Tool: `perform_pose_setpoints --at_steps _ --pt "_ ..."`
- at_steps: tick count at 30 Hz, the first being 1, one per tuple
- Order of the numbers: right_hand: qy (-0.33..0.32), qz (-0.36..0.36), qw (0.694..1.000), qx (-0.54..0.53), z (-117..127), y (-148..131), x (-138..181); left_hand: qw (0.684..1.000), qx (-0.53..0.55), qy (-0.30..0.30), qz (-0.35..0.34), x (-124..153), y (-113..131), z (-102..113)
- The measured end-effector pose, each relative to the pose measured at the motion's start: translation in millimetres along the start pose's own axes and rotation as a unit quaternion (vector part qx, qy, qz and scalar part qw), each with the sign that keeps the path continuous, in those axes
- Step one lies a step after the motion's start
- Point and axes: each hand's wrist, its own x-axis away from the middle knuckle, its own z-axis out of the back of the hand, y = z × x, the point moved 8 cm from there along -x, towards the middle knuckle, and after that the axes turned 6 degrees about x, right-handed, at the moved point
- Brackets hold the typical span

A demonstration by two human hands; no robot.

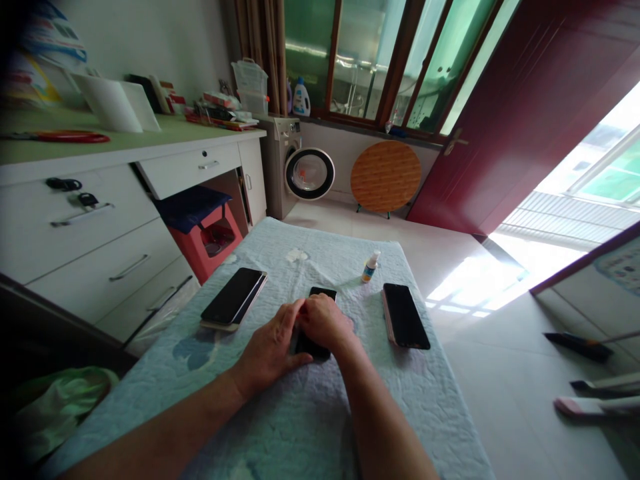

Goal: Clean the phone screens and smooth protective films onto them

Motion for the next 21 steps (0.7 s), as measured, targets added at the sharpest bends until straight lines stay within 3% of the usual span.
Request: perform_pose_setpoints --at_steps 6,14,21 --pt "-0.035 0.026 0.998 -0.037 1.7 -10.1 2.8 0.999 0.027 0.011 0.014 1.6 -1.2 1.4" --pt "-0.143 0.002 0.978 -0.153 4.6 -8.8 11.4 0.999 0.023 0.026 0.014 2.7 -3.9 1.0" --pt "-0.114 -0.048 0.985 -0.121 10.3 12.6 12.4 0.999 -0.033 -0.009 0.021 0.7 -3.1 -1.2"
